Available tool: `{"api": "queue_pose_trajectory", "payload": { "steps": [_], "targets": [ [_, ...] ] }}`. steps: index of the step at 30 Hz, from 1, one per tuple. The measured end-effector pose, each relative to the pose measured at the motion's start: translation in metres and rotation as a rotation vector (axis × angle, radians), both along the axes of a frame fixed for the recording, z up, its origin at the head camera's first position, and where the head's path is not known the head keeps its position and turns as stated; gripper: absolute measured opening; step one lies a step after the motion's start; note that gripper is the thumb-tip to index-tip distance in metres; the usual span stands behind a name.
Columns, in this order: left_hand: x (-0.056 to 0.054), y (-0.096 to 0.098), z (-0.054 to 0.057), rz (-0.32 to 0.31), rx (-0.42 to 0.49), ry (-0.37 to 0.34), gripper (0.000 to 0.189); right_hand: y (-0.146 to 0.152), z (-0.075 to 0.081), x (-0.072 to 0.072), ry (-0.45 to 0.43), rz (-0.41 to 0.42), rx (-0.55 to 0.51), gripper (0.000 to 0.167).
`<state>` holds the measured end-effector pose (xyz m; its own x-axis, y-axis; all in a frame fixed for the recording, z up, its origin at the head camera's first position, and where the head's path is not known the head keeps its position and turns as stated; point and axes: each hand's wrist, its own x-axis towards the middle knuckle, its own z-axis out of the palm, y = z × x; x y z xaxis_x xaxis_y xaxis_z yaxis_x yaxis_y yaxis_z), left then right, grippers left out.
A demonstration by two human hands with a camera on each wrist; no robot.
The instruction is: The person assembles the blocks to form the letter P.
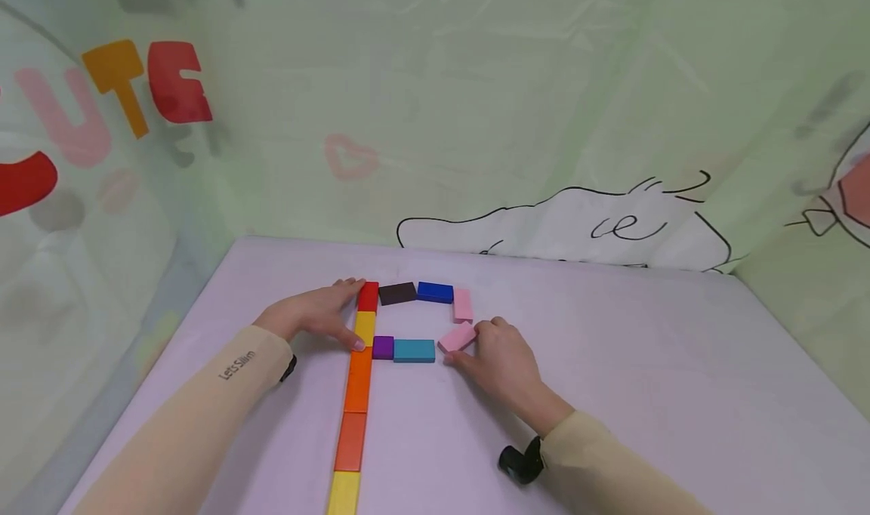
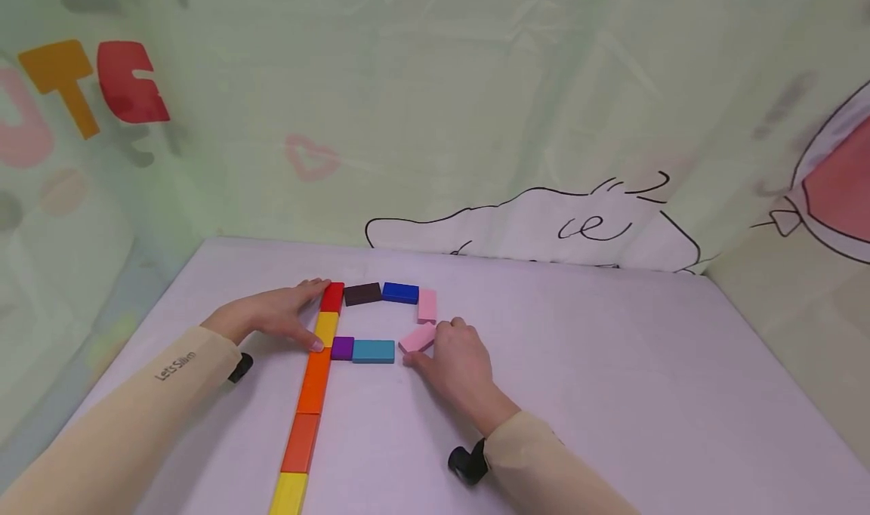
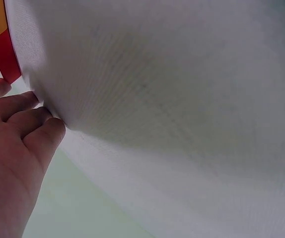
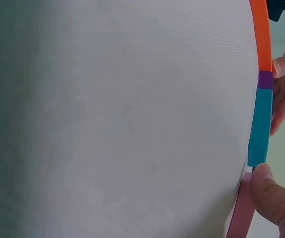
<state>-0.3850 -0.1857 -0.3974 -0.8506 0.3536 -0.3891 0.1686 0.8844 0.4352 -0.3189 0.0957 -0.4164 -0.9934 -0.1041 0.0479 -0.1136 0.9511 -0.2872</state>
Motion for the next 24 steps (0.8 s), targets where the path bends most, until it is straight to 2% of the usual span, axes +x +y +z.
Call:
{"api": "queue_pose_trajectory", "payload": {
  "steps": [24],
  "targets": [
    [0.0001,0.0013,0.0003,0.012,0.002,-0.003,0.111,-0.0047,-0.0038,-0.0037,0.018,-0.005,0.040,0.070]
  ]
}}
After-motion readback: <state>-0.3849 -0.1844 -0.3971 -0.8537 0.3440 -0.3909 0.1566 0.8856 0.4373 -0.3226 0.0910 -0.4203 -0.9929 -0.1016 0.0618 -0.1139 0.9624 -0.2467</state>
